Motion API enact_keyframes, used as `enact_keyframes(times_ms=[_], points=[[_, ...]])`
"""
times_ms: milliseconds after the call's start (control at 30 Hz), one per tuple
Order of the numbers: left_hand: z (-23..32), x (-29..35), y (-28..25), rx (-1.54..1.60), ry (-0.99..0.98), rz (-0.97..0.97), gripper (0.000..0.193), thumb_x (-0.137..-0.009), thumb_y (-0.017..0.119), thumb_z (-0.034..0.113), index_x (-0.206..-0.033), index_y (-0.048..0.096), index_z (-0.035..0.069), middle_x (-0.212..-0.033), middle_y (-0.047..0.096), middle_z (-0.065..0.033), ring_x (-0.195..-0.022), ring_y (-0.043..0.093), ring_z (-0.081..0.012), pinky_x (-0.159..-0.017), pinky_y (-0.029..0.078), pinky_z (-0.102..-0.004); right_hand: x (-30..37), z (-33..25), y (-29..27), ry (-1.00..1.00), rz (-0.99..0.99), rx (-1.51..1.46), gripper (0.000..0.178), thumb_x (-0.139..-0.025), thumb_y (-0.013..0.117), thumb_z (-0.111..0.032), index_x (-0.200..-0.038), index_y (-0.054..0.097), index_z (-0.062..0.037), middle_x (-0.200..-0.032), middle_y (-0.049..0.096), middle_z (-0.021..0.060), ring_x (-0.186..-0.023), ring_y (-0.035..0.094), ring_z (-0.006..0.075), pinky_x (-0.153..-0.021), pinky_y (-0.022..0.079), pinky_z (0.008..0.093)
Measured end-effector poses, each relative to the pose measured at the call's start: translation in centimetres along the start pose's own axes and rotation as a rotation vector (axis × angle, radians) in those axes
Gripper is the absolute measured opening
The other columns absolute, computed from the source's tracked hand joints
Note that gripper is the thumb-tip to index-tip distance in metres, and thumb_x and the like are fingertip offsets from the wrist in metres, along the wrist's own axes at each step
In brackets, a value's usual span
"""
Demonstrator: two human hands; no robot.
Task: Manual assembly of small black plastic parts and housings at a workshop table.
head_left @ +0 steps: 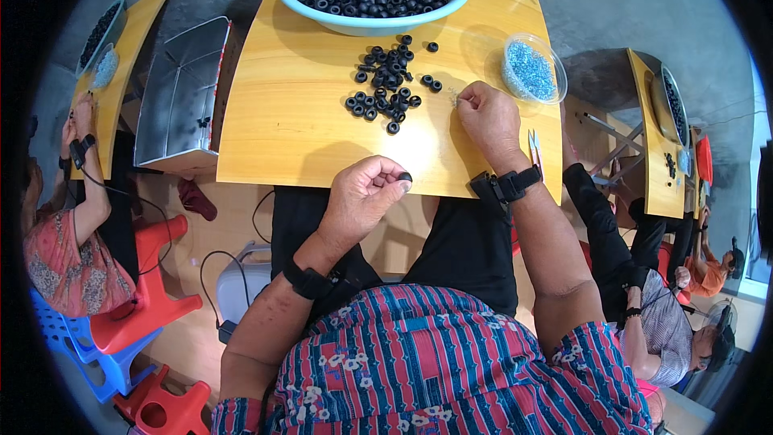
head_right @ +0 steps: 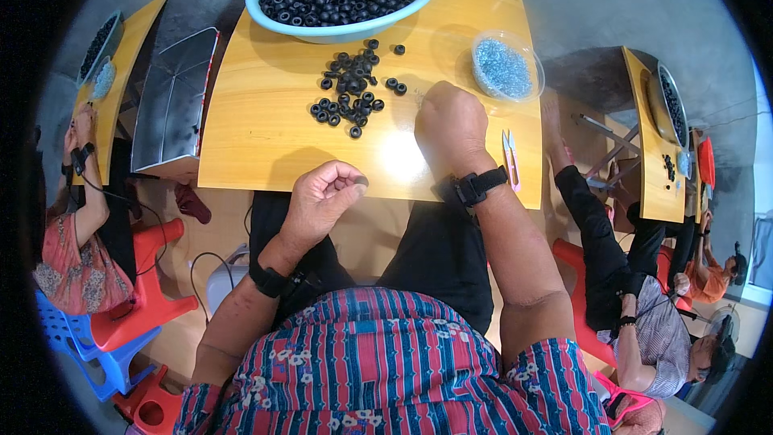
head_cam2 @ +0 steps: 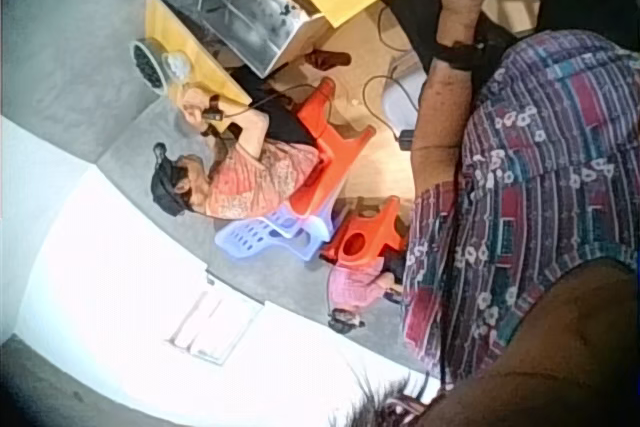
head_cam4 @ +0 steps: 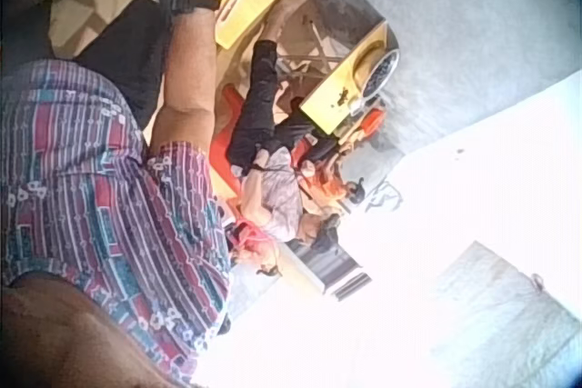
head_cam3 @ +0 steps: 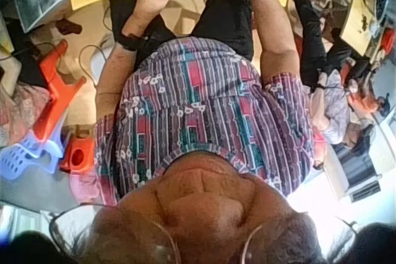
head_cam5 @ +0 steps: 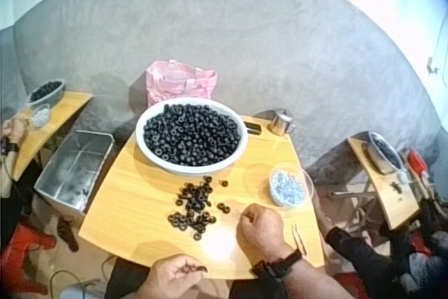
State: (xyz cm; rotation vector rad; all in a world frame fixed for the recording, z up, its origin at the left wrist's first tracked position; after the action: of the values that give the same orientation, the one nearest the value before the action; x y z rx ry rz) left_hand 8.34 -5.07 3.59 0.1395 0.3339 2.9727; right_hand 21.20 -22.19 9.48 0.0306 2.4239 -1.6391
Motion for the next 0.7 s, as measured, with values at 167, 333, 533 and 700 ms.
enact_keyframes(times_ms=[167, 333, 533, 700], points=[[-0.1, 0.0, -0.1, -0.035, 0.010, 0.003, 0.010, -0.086, 0.063, 0.002, -0.095, 0.061, -0.001, -0.087, 0.060, 0.0007, -0.077, 0.053, -0.0043, -0.072, 0.046, -0.0195, 0.3, 0.0, -0.2, -0.010, -0.001, -0.014, 0.011, -0.076, 0.065, -0.013, -0.081, 0.068, -0.0035, -0.069, 0.066, 0.0117, -0.062, 0.064, 0.0245, -0.059, 0.050, 0.0342], [0.0, -0.1, -0.2, 0.004, 0.025, 0.015, 0.010, -0.085, 0.063, 0.000, -0.094, 0.060, -0.003, -0.086, 0.063, -0.0034, -0.078, 0.058, -0.0060, -0.072, 0.050, -0.0205, 0.9, -0.2, -0.6, -0.040, 0.004, -0.134, 0.014, -0.075, 0.065, -0.013, -0.083, 0.066, -0.0013, -0.066, 0.064, 0.0108, -0.060, 0.063, 0.0238, -0.058, 0.049, 0.0325], [0.1, -0.1, -0.3, -0.043, 0.021, 0.020, 0.009, -0.085, 0.063, 0.000, -0.094, 0.060, -0.003, -0.086, 0.063, -0.0033, -0.077, 0.058, -0.0058, -0.072, 0.050, -0.0204, 1.5, -1.6, -1.3, 0.056, -0.051, -0.144, 0.014, -0.074, 0.055, -0.012, -0.076, 0.063, -0.0015, -0.078, 0.064, 0.0206, -0.077, 0.060, 0.0400, -0.071, 0.048, 0.0467], [0.1, -0.1, -0.3, -0.028, 0.032, 0.018, 0.009, -0.085, 0.063, 0.000, -0.094, 0.060, -0.003, -0.085, 0.063, -0.0034, -0.077, 0.057, -0.0056, -0.072, 0.050, -0.0203, 1.0, -0.6, -0.6, -0.003, -0.002, -0.016, 0.014, -0.074, 0.066, -0.016, -0.080, 0.067, -0.0035, -0.070, 0.066, 0.0109, -0.064, 0.064, 0.0258, -0.060, 0.050, 0.0358]])
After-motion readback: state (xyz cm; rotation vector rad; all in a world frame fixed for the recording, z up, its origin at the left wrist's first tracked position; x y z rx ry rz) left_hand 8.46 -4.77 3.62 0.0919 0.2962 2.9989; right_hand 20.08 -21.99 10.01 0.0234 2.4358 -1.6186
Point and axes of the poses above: each hand's wrist, its own x-axis away from the middle knuckle, its own y-axis out of the palm, z = x × y, the point moved 10 cm from there along -x, towards the middle knuckle
